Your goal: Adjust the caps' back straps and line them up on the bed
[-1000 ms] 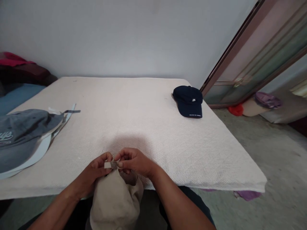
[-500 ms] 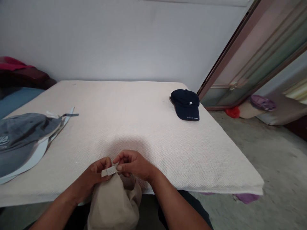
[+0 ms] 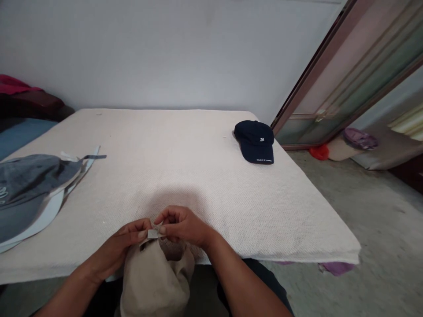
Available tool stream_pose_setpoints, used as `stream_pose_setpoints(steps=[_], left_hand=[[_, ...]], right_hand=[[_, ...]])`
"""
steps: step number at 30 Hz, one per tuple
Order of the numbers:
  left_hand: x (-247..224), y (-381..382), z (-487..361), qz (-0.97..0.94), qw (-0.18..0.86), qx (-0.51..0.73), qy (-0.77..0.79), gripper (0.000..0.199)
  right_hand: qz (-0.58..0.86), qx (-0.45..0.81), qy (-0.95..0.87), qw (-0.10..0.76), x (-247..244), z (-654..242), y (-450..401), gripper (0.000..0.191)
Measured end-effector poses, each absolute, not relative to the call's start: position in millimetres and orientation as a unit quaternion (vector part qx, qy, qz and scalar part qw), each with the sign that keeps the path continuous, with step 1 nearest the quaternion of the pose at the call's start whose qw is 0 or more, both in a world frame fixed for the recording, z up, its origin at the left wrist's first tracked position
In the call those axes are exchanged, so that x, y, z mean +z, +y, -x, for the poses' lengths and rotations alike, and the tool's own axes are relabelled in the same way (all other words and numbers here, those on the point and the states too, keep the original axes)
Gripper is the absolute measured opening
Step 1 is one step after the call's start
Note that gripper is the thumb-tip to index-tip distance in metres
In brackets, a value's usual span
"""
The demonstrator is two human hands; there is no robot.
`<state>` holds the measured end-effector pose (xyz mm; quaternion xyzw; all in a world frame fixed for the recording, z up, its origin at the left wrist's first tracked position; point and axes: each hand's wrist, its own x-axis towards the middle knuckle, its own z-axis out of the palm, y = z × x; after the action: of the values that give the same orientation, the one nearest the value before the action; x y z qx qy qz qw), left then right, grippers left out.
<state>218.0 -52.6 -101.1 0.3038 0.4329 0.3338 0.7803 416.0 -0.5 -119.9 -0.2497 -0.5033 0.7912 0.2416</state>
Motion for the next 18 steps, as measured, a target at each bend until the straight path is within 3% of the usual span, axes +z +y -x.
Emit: stream_pose_setpoints(steps=[10,18], left_hand=[[-100.6,-52.6,-216.3,-0.291,0.788,0.335,0.426,0.015],[-100.2,-51.1,-221.2,-0.307,0.772,0.335,0.444,0.011]], right_hand=[[0.261,0.832,-0.474,0.124,-116.1,-429.7,-0.1,0.017],[0.297,0.815,-0.471,0.161,-117.8,-420.1,-2.8,0.019]])
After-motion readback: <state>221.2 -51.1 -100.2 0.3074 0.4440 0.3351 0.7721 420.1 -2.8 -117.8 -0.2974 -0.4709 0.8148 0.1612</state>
